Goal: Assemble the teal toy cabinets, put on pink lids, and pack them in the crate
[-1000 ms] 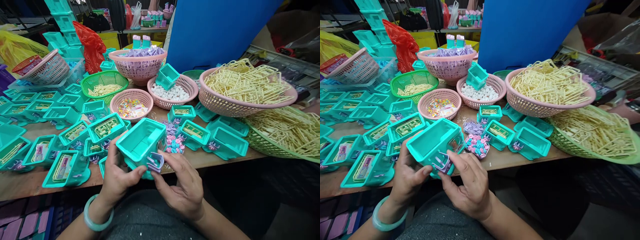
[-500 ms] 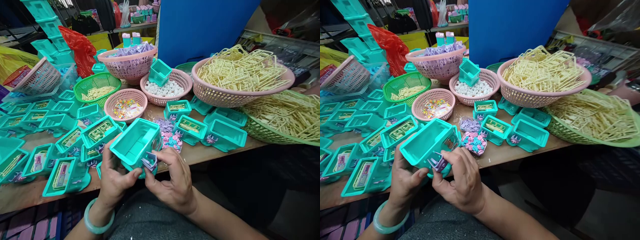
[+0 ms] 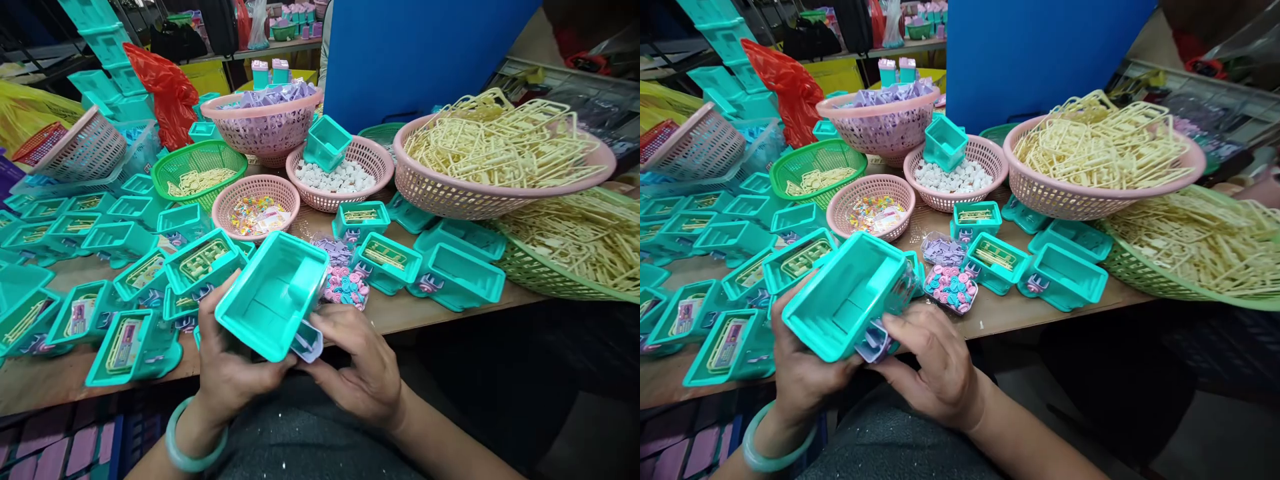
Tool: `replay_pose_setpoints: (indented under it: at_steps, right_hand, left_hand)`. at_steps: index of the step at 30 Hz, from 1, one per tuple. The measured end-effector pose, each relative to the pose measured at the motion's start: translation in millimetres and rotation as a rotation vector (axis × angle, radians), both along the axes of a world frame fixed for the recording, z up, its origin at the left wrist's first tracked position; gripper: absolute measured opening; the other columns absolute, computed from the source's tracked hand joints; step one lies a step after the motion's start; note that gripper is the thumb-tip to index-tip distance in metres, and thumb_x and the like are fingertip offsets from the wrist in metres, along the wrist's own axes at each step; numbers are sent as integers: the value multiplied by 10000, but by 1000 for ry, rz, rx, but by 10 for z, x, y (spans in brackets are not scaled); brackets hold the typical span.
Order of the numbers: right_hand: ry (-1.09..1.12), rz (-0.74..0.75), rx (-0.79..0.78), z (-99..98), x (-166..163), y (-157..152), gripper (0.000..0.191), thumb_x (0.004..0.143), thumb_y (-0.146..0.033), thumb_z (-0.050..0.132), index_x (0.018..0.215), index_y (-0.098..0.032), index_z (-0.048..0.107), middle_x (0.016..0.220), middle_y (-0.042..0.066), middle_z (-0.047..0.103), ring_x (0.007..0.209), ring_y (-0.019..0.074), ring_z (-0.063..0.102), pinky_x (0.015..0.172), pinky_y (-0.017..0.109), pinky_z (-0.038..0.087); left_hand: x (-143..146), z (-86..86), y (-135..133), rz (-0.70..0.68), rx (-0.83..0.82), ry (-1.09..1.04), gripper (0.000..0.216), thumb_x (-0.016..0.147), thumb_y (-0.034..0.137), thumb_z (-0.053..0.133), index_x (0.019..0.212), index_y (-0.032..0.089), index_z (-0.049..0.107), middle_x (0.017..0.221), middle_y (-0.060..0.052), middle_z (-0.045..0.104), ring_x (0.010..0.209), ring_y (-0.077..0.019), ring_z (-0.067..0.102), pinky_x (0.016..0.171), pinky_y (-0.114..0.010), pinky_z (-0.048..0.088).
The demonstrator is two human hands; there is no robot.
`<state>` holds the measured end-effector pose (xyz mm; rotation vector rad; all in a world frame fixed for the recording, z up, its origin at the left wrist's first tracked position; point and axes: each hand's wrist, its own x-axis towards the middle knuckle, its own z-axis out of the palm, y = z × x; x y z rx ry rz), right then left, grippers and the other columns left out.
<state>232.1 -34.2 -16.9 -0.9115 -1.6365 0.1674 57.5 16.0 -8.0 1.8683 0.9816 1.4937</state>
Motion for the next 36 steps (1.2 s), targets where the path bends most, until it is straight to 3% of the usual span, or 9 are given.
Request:
replay_pose_setpoints:
  at_steps: [6,15,23,27,29,31,33,36]
  right_hand:
    - [24,-10,0,-57,9,-45,481,920,-101,677,1390,-143,582,1006,126,762,972,254,746,813,419,654]
    - [19,-28,24,-63,-15,-44,549,866,-69,697,1398,-166,599,1024,129,790,941,274,770,769,455,674]
    - [62,34,-5,-38,-6,-83,433,929,-112,683,1356,-151,624,1011,120,776,926,247,751,807,431,650]
    - [28,24,-38,14,-14,-102,441,951,-118,672,1384,-164,601,995,101,760,940,236,735,799,404,638]
    - [-26,21,-53,45,-11,-115,460,965,-150,671,1414,-175,577,991,88,741,925,222,718,787,385,632]
    - [-67,-3,-63,62,5,-124,529,941,-250,736,1437,-196,562,1022,79,712,963,229,697,838,400,625]
    - [-19,-85,-82,58,38,-113,732,850,-426,831,1482,-224,521,1171,110,666,1128,285,660,954,464,602]
    - [188,-73,-263,35,109,-54,1029,754,-664,821,1584,-261,366,1469,165,519,1391,368,517,1092,531,531]
  left_hand:
    - [-11,63,-34,15,125,92,1044,606,446,976,1508,324,465,1361,-80,637,1145,-298,707,975,-426,611]
    - [-73,13,-97,-36,-71,-5,934,698,483,924,1501,363,463,1321,-59,658,1093,-258,722,850,-368,641]
    - [-126,82,-50,-113,95,97,964,719,416,923,1542,342,426,1485,-97,575,1333,-336,615,1118,-526,539]
    - [-125,45,-36,-101,21,102,1143,561,557,972,1534,323,420,1422,-110,597,1236,-345,664,1032,-512,590]
    - [-107,36,-23,-74,-55,70,1120,538,616,958,1488,302,455,1349,-101,622,1154,-327,694,960,-479,622]
    - [-76,51,-4,-77,-138,2,924,649,641,892,1408,285,502,1242,-82,659,1046,-284,724,860,-421,650]
    - [-39,89,14,-121,-200,-67,778,719,643,841,1333,278,532,1155,-66,687,972,-255,737,780,-367,656]
    - [4,156,17,-205,-259,-149,770,687,651,862,1280,283,537,1154,-62,699,1005,-266,738,797,-350,651]
